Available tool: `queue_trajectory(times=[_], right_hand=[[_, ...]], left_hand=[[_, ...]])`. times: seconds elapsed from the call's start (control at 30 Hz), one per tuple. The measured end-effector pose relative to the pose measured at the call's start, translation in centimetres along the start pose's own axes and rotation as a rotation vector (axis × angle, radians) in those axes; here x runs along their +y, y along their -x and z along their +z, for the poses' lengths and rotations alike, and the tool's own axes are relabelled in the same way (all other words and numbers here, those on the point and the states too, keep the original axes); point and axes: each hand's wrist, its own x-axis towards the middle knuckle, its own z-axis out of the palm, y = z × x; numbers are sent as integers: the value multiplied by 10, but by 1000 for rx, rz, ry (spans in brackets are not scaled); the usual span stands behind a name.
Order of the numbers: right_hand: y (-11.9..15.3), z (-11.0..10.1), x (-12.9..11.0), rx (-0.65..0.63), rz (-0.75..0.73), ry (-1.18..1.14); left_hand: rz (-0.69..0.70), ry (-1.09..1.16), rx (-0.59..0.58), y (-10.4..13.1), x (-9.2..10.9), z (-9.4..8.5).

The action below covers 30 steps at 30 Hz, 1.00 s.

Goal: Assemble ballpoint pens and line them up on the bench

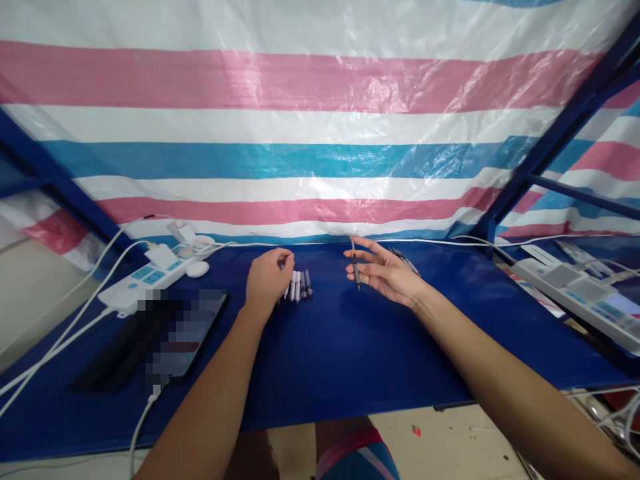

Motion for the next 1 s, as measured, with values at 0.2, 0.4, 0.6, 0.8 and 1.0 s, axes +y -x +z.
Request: queue_trajectory(times=[0.2,0.4,0.6,0.8,1.0], right_hand=[[1,0,-2,0,2,-47],[-1,-2,-3,17,0,-70],[-1,-3,-2,69,7,-90],[-3,-7,-3,103,-18,-25],[-11,-40,-13,384,-258,416]], left_hand=[[-10,-1,-8,0,-2,1],[-7,-2,-5,0,-2,1],[-3,-1,-7,0,-2,1],[-6,9,-3,-1,-3,1],[-77,-68,19,-5,-14,-9]])
